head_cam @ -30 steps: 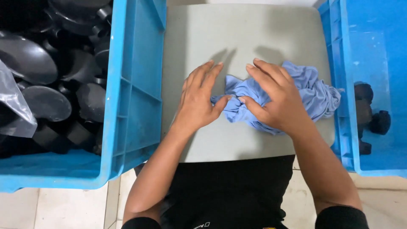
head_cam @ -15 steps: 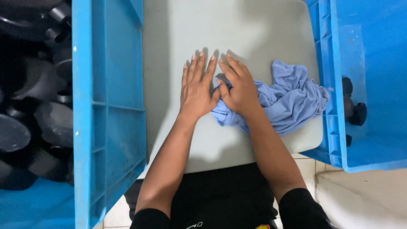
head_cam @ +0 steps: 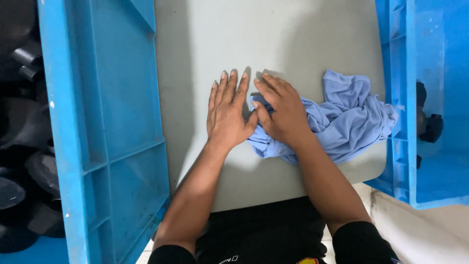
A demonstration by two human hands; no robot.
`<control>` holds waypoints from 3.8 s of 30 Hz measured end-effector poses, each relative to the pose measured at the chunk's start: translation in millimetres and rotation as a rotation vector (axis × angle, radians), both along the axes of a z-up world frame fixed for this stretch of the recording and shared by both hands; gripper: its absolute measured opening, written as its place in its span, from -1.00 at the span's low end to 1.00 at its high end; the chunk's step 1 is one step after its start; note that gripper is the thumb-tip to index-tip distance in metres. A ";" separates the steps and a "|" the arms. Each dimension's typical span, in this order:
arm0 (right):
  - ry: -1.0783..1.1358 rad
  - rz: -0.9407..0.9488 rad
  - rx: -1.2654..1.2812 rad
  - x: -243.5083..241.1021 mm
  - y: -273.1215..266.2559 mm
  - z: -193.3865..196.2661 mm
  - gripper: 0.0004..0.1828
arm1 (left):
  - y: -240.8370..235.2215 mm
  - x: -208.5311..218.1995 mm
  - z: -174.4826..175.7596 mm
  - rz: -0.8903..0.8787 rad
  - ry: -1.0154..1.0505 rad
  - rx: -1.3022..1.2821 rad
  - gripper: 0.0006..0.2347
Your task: Cleaning black plastic electrical junction box covers using a blue cloth by wiping them individually.
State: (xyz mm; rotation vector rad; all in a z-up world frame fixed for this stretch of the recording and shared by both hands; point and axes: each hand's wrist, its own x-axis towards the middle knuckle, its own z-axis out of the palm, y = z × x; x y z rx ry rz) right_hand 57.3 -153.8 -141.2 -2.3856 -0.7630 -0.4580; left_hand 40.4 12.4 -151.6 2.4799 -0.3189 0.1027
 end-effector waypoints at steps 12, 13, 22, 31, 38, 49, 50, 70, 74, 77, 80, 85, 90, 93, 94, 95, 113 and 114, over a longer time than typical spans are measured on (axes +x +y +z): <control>0.165 -0.107 -0.223 -8.6 -1.2 -1.4 -0.44 | -1.6 -2.0 -5.8 0.013 -0.064 -0.035 -0.54; 0.164 -0.106 -0.223 -9.0 -0.7 -0.3 -0.44 | -1.6 -2.4 -5.7 0.014 -0.065 -0.035 -0.54; 0.200 -0.130 -0.216 -9.9 2.2 2.3 -0.47 | -0.9 -3.2 -6.0 0.020 -0.079 -0.045 -0.47; -0.039 -0.016 0.111 -1.6 6.9 7.6 -0.59 | 5.0 -6.3 3.7 0.114 -0.225 -0.212 -0.49; -0.101 0.014 0.111 -3.8 13.8 15.6 -0.63 | 10.6 -7.2 7.2 0.135 -0.300 -0.369 -0.53; -0.084 -0.060 0.314 -13.1 8.8 11.6 -0.71 | 4.8 -5.6 8.6 0.155 -0.369 -0.647 -0.76; -0.090 -0.044 0.328 -13.7 9.6 12.8 -0.74 | 3.8 -7.3 12.4 0.122 -0.380 -0.670 -0.77; -0.187 0.319 0.335 -78.9 103.8 187.9 -0.75 | 90.8 -172.4 236.0 0.044 -0.651 -0.087 -0.80; -0.226 0.511 0.328 -93.5 147.6 235.2 -0.69 | 126.9 -203.5 271.7 -0.006 -0.611 -0.141 -0.77; -0.196 0.599 0.254 -96.1 177.1 261.8 -0.68 | 155.9 -214.3 290.6 -0.023 -0.540 -0.134 -0.66; -0.197 0.675 0.115 -86.5 203.9 280.7 -0.67 | 194.1 -214.2 307.0 0.073 -0.555 0.002 -0.67; -0.210 0.808 -0.036 -72.8 256.9 296.0 -0.60 | 267.6 -210.9 309.8 0.223 -0.509 0.046 -0.60; -0.258 0.894 -0.269 -56.6 306.4 287.1 -0.43 | 326.3 -202.9 291.2 0.445 -0.361 0.275 -0.46; -0.270 0.937 -0.308 -50.3 331.1 287.7 -0.45 | 351.4 -198.7 279.6 0.460 -0.327 0.277 -0.43; -0.263 0.946 -0.313 -48.6 338.3 289.1 -0.45 | 354.7 -194.9 278.6 0.467 -0.320 0.271 -0.43; -0.279 0.935 -0.309 -46.7 343.9 290.8 -0.52 | 357.8 -189.4 277.7 0.384 -0.294 0.216 -0.41; -0.141 0.757 -0.331 -14.3 330.5 262.9 -0.68 | 329.0 -112.0 246.8 0.086 -0.153 0.327 -0.43; -0.109 0.782 -0.314 -13.4 330.6 263.3 -0.67 | 328.5 -111.6 246.7 0.062 -0.089 0.219 -0.47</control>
